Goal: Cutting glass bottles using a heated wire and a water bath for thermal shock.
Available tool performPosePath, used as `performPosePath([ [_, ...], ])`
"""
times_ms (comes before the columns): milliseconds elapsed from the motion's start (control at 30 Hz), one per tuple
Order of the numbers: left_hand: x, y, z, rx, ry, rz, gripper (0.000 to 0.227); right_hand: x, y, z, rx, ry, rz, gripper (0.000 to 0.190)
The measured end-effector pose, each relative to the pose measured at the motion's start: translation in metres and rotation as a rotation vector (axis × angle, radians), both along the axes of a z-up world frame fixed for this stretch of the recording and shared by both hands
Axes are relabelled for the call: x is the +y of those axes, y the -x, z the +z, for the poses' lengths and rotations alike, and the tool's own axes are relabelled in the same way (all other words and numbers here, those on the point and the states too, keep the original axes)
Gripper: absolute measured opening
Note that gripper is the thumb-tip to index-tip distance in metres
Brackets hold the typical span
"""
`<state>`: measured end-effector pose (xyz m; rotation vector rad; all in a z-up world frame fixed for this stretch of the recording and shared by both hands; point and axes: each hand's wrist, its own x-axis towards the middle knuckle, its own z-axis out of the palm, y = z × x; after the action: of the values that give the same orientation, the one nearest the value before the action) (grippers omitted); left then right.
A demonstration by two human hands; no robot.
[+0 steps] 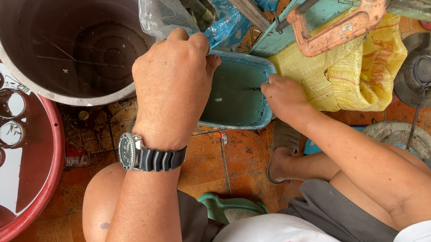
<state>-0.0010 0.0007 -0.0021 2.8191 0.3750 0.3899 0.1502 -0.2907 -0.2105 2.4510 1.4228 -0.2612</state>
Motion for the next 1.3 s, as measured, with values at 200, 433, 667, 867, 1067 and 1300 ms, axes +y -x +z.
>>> performPosePath([
  [200,-0.002,-0.002,0.001,0.006,-0.002,0.004,0.024,0.021,0.016,0.032,0.345,0.258,-0.353,0.031],
  [433,-0.002,-0.002,0.001,0.000,-0.009,0.013,0.027,0.036,0.025,0.034,0.127,0.472,-0.206,0.029],
  [667,-0.006,-0.003,0.002,-0.033,-0.003,0.009,0.029,0.064,0.034,0.038,0.609,0.321,-0.735,0.025],
  [867,-0.003,-0.003,0.004,-0.084,0.016,0.020,0.029,0.083,0.027,0.035,0.960,0.015,-1.355,0.024],
  [1067,0.000,-0.002,0.006,-0.087,0.044,0.022,0.029,0.095,0.032,0.040,1.034,-0.112,-1.483,0.026],
  [1300,0.002,0.003,0.008,-0.087,0.050,0.037,0.028,0.096,0.046,0.069,1.101,-0.191,-1.382,0.027],
])
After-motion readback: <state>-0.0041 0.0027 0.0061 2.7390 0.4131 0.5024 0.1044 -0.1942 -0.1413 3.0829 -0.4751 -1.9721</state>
